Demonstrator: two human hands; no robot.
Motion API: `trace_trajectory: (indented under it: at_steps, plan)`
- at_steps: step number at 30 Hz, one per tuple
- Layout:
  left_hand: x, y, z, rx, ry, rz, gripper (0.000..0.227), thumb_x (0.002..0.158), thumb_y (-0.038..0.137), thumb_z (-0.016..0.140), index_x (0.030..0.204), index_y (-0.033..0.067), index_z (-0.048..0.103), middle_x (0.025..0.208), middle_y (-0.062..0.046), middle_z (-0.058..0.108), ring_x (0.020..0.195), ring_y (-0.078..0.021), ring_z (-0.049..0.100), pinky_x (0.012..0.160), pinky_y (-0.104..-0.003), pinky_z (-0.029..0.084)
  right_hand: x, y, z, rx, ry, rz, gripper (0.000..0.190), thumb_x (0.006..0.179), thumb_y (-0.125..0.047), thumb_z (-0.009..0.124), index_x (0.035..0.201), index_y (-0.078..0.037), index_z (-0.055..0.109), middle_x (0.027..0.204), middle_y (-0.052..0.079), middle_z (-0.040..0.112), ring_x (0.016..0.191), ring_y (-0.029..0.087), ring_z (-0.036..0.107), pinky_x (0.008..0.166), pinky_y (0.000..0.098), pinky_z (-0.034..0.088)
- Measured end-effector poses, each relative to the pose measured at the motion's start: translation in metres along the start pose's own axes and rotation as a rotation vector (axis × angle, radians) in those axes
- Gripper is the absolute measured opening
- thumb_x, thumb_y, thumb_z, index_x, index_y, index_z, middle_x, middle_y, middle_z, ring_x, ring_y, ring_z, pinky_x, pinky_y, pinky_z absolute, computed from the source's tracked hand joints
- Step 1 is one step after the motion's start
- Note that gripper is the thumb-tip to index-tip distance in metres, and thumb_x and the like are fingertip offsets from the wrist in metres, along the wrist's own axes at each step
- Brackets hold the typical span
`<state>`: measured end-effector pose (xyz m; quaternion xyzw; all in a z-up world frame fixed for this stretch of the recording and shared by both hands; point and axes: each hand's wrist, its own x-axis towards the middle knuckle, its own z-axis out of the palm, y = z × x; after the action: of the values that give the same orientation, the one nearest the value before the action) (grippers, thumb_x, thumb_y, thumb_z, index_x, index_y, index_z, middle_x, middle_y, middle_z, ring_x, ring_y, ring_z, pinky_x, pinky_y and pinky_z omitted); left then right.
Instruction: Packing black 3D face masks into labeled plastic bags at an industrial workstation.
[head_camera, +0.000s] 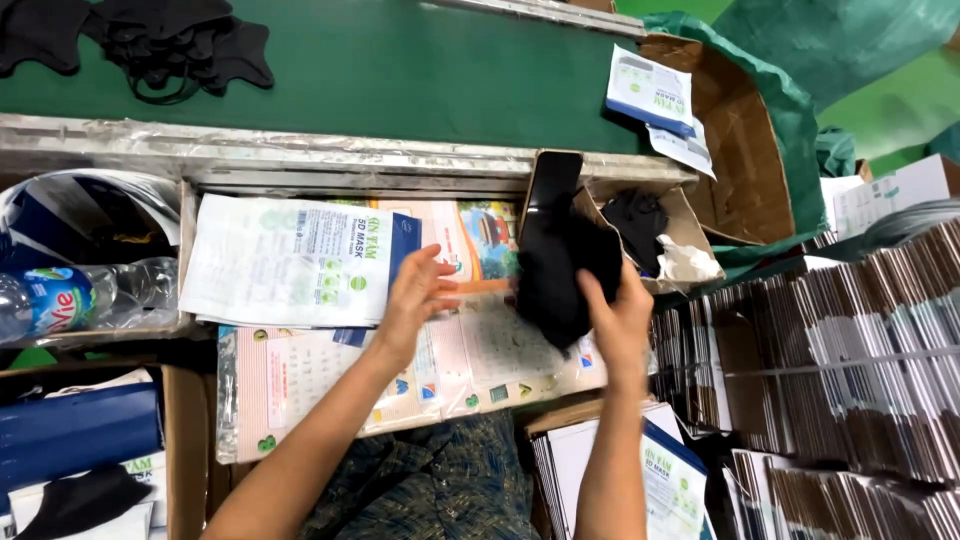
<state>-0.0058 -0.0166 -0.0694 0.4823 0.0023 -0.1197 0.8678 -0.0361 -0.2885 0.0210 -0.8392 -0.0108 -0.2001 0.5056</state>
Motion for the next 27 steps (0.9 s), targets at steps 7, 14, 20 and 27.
trace_trajectory:
  at_steps: [7,14,20,27]
  plan:
    - [0.001,-0.062,0.01,-0.2,-0.422,0.041,0.113,0.075,0.065,0.078,0.16,0.0052,0.033,0.156,-0.008,0.047,0.145,-0.0179,0.046,0.121,-0.034,0.038,-0.036,0.016,0.066,0.797,0.173,0.08,0.036,0.104,-0.001,0.066,0.137,0.005,0.054,0.126,0.011,0.07,0.112,0.018,0.067,0.102,0.0329,0.053]
    - [-0.023,-0.016,0.017,0.412,-0.135,0.234,0.04,0.085,0.019,0.088,0.118,0.0001,0.074,0.1,-0.007,0.082,0.09,-0.0205,0.076,0.085,-0.034,0.063,-0.034,-0.029,0.04,0.018,0.121,-0.289,0.1,0.074,-0.029,0.094,0.152,0.0,0.037,0.155,0.018,0.038,0.146,0.03,0.039,0.122,0.0421,0.032]
    - [-0.038,0.019,0.024,0.864,-0.218,0.529,0.08,0.071,0.026,0.088,0.14,0.0081,0.053,0.103,-0.018,0.074,0.093,-0.0394,0.073,0.077,-0.04,0.058,-0.05,0.049,0.061,-0.279,-0.347,-0.17,0.088,0.059,-0.025,0.098,0.135,-0.004,0.057,0.134,0.018,0.06,0.128,0.031,0.056,0.109,0.0415,0.044]
    - [-0.042,0.009,0.016,0.941,-0.208,0.408,0.107,0.077,0.043,0.089,0.163,0.0152,0.032,0.109,-0.014,0.075,0.101,-0.0367,0.073,0.087,-0.042,0.058,-0.057,0.028,0.062,-0.133,-0.387,0.125,0.06,0.072,-0.021,0.088,0.127,-0.006,0.065,0.107,0.009,0.078,0.095,0.015,0.074,0.086,0.03,0.058]
